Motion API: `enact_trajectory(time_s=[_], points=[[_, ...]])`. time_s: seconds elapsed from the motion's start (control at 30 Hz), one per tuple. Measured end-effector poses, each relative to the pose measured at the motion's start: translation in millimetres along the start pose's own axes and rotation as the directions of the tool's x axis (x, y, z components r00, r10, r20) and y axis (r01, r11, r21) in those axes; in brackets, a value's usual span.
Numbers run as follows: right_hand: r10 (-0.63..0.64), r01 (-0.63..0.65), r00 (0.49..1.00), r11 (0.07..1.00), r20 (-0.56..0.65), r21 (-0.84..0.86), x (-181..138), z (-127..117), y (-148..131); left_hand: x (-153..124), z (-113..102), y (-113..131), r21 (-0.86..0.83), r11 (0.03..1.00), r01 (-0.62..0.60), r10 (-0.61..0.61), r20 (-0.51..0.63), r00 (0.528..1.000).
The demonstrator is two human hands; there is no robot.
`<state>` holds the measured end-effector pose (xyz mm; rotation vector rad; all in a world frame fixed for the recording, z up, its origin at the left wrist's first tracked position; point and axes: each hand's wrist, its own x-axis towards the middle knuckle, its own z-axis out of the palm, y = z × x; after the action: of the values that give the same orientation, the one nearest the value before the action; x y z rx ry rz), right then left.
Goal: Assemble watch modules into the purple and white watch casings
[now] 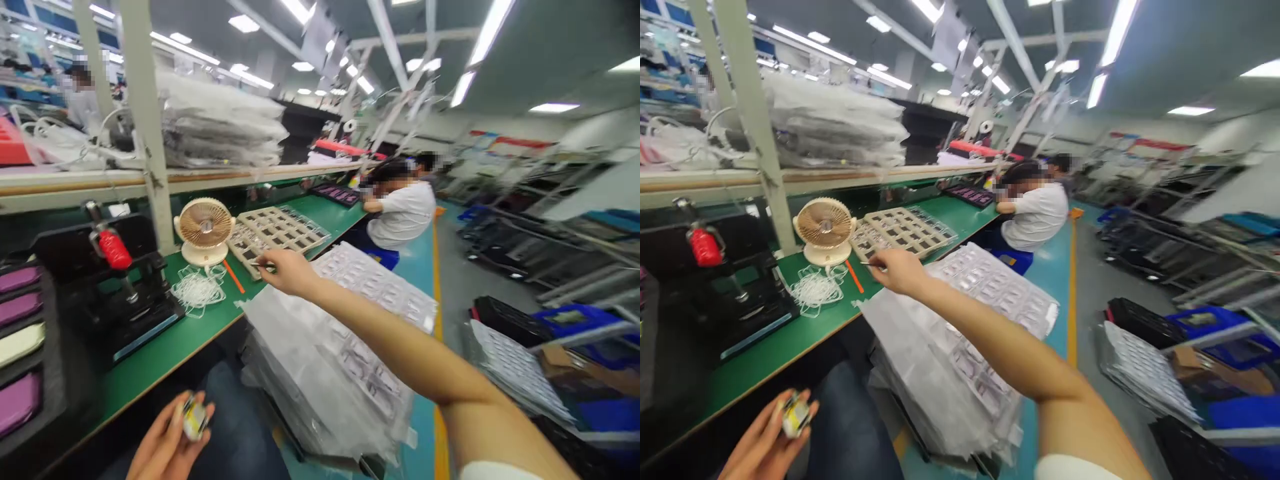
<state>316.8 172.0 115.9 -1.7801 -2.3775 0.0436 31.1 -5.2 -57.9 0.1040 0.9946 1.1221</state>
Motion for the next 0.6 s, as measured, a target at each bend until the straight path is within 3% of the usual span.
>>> enact_trajectory(time_s=[0.07, 0.13, 0.23, 0.37, 0.6], points=[[-0.120, 0.116, 0.993, 0.980, 0.012, 0.164, -47.2, 14.4, -25.8, -6.2, 28.0, 5.0, -0.034, 0.999, -0.030, 0.032, 0.056, 0.998], [-0.269, 0.270, 0.961, 0.855, -0.066, 0.443, -88.2, 31.1, -48.2, -6.4, 51.8, 7.5, -0.081, 0.995, -0.062, 0.069, 0.092, 0.993], [-0.351, 0.337, 0.931, 0.719, -0.102, 0.608, -125.5, 53.5, -71.0, -3.8, 69.4, 4.2, -0.103, 0.990, -0.100, 0.110, 0.094, 0.990], [-0.358, 0.332, 0.930, 0.737, -0.076, 0.589, -131.5, 70.6, -80.6, -7.8, 68.4, -4.6, -0.066, 0.988, -0.143, 0.148, 0.083, 0.986], [-0.369, 0.358, 0.927, 0.832, -0.060, 0.423, -125.6, 76.7, -80.5, -13.7, 64.5, -7.5, 0.011, 0.970, -0.241, 0.239, 0.081, 0.968]])
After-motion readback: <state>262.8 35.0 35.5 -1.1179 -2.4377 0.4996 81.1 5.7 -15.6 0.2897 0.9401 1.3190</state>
